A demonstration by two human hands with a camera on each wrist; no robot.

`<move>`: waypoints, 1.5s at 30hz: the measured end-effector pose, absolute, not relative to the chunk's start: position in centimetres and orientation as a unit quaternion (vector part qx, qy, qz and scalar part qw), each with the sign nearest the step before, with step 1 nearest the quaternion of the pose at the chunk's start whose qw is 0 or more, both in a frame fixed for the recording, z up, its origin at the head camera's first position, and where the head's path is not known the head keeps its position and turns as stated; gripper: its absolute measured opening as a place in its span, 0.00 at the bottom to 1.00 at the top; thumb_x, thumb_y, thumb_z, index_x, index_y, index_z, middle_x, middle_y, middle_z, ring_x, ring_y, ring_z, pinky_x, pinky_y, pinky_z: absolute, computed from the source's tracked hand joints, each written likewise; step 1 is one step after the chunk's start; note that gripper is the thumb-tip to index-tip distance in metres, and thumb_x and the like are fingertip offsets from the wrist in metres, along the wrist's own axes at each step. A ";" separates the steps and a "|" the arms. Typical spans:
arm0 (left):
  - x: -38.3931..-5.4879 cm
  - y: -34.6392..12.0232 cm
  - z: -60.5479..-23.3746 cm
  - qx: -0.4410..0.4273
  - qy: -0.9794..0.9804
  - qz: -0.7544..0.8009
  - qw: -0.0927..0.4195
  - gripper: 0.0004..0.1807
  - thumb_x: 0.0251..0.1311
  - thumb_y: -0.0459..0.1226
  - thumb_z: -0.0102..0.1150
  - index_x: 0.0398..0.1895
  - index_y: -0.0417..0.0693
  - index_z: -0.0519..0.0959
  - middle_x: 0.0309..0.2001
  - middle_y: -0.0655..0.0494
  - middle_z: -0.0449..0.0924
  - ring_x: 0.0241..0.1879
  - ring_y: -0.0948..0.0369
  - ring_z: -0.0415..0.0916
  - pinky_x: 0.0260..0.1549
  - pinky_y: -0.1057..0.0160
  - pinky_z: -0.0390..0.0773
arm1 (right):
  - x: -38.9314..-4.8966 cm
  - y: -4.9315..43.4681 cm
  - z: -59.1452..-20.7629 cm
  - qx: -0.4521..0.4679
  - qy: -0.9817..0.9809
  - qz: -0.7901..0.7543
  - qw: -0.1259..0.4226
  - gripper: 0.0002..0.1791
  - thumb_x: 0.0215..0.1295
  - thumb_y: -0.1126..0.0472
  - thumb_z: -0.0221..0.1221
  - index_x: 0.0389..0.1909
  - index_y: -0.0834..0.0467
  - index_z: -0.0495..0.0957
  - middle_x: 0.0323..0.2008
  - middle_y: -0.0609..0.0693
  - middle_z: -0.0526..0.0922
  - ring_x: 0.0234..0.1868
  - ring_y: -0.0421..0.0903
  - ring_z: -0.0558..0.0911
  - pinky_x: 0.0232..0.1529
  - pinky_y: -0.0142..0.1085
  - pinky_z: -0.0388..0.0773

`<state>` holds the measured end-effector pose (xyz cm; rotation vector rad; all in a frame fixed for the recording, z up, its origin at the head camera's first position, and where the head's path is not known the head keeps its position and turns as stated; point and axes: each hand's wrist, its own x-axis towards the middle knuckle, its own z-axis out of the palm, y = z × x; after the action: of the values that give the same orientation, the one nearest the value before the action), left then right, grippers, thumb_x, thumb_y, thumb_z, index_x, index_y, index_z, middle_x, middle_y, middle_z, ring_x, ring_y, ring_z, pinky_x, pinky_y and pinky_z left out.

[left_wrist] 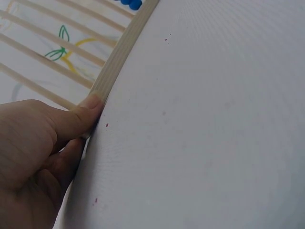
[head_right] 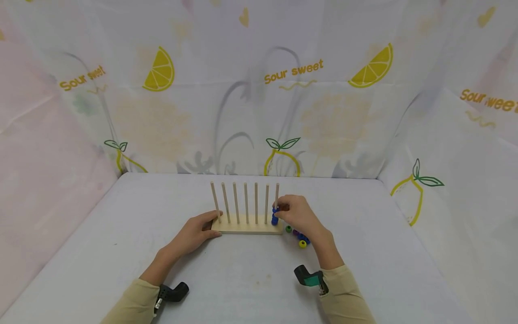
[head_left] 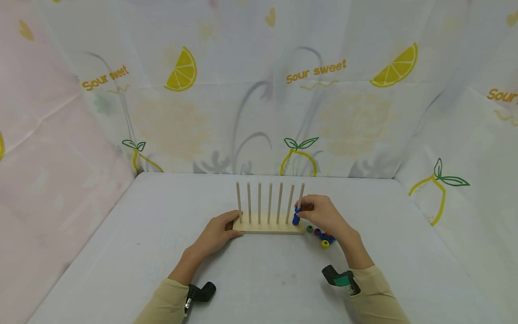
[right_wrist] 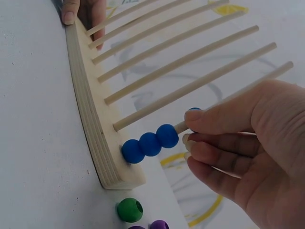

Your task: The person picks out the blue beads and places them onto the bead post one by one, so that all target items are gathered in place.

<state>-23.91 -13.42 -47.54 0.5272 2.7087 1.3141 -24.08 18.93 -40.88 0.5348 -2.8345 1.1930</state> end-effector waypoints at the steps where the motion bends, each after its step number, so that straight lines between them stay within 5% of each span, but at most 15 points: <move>1: -23.9 -13.4 -47.6 0.173 0.885 0.430 0.042 0.36 0.59 0.36 0.69 0.71 0.44 0.69 0.71 0.48 0.69 0.68 0.53 0.70 0.65 0.55 0.74 | -24.1 19.0 -40.9 0.171 -0.907 0.384 0.009 0.07 0.60 0.67 0.66 0.39 0.59 0.85 0.35 0.50 0.86 0.36 0.43 0.82 0.38 0.35 0.82; 45: -23.8 -13.5 -47.3 0.188 0.886 0.422 0.037 0.34 0.59 0.36 0.68 0.70 0.46 0.70 0.68 0.49 0.72 0.66 0.55 0.73 0.62 0.55 0.76 | -23.0 21.5 -41.8 0.135 -0.918 0.372 -0.019 0.11 0.64 0.66 0.62 0.46 0.60 0.84 0.37 0.52 0.85 0.38 0.45 0.83 0.37 0.35 0.80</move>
<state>-23.79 -13.52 -47.26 0.5774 2.7201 1.2961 -23.04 21.47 -41.80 0.4278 -2.9195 1.1845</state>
